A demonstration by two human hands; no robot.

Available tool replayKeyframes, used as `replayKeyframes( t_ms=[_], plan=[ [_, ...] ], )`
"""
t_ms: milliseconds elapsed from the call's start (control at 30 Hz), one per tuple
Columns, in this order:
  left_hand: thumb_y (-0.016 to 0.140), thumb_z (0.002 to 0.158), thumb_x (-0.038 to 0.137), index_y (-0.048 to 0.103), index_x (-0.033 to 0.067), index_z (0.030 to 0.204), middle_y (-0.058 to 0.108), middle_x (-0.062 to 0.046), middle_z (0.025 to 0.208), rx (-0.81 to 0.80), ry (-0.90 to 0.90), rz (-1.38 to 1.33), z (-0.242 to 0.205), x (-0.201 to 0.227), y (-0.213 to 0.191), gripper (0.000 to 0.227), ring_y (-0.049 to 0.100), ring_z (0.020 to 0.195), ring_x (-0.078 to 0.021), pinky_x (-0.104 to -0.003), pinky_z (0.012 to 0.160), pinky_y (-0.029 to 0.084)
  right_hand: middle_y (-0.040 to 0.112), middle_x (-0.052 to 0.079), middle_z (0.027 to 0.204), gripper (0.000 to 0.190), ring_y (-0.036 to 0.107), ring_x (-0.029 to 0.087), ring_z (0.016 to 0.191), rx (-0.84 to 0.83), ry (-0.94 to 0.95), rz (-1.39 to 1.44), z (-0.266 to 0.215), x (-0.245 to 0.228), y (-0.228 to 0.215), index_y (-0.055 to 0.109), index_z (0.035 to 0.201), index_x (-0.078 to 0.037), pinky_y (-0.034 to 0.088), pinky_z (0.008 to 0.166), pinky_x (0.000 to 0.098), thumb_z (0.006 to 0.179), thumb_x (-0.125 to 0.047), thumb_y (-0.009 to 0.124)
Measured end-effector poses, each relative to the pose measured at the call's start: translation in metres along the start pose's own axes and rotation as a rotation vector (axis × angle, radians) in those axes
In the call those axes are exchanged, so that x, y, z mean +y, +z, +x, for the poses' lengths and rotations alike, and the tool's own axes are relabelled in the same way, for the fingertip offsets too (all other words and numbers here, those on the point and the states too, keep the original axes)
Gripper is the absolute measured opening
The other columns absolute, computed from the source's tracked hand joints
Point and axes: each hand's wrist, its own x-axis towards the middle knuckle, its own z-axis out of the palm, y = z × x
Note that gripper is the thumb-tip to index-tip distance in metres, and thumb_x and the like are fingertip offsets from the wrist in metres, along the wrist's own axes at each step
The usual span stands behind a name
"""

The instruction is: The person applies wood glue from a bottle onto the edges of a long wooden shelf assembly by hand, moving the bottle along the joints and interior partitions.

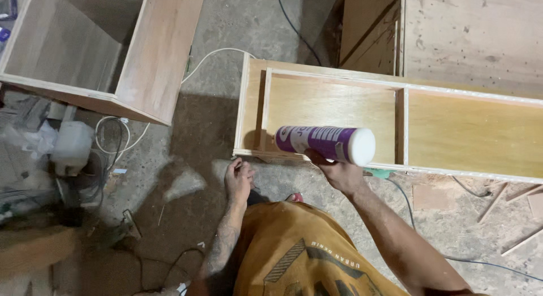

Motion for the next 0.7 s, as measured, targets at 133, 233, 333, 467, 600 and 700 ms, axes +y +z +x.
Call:
replayKeyframes(
  t_ms=[133,233,333,467,600,700],
  plan=[
    [0.065,0.101,0.028,0.047,0.0001,0.149,0.058,-0.027,0.136,0.069,0.067,-0.005,0.038,-0.007,-0.012,0.059,0.069,0.113,-0.0361,-0.037,0.092,0.058,0.077,0.012,0.096,0.026,0.073,0.026,0.097,-0.04,-0.065,-0.015,-0.006,-0.017,0.017,0.08,0.105,-0.011,0.055,0.093,0.0369,0.084,-0.024,0.088],
    [0.064,0.099,0.021,0.05,0.0008,0.148,0.062,-0.023,0.128,0.015,0.068,-0.043,0.033,0.021,-0.014,0.055,0.073,0.104,-0.0306,-0.035,0.088,0.057,0.077,0.01,0.096,0.026,0.074,0.024,0.097,-0.059,-0.111,-0.024,-0.006,-0.024,0.029,0.08,0.106,-0.012,0.054,0.093,0.0355,0.084,-0.024,0.088],
    [0.062,0.096,0.018,0.059,0.0042,0.142,0.067,-0.018,0.12,-0.047,0.03,-0.052,0.026,0.034,-0.017,0.048,0.075,0.1,-0.0276,-0.035,0.088,0.057,0.078,0.009,0.097,0.026,0.074,0.022,0.097,-0.077,-0.146,-0.032,-0.006,-0.023,0.032,0.08,0.107,-0.014,0.054,0.093,0.0342,0.084,-0.024,0.087],
    [0.058,0.095,0.015,0.059,0.0032,0.142,0.065,-0.018,0.119,-0.123,0.023,-0.015,0.026,0.038,-0.026,0.048,0.074,0.101,-0.0262,-0.036,0.093,0.056,0.078,0.006,0.098,0.026,0.074,0.019,0.097,-0.097,-0.186,-0.043,-0.004,-0.019,0.033,0.081,0.109,-0.017,0.054,0.094,0.0321,0.084,-0.024,0.087],
    [0.06,0.096,0.017,0.06,0.0047,0.141,0.066,-0.019,0.121,-0.161,0.009,0.046,0.031,0.04,-0.035,0.047,0.074,0.101,-0.0265,-0.039,0.094,0.055,0.079,0.004,0.098,0.026,0.074,0.017,0.097,-0.114,-0.211,-0.051,0.001,-0.014,0.036,0.081,0.11,-0.019,0.053,0.094,0.0307,0.084,-0.024,0.087],
    [0.064,0.091,0.026,0.063,0.0109,0.137,0.07,-0.017,0.118,-0.181,0.018,0.195,0.047,0.034,-0.037,0.048,0.074,0.102,-0.0293,-0.044,0.094,0.054,0.079,0.002,0.099,0.027,0.074,0.016,0.097,-0.116,-0.24,-0.066,0.011,-0.01,0.041,0.081,0.111,-0.02,0.053,0.095,0.0293,0.085,-0.024,0.087]
  ],
)
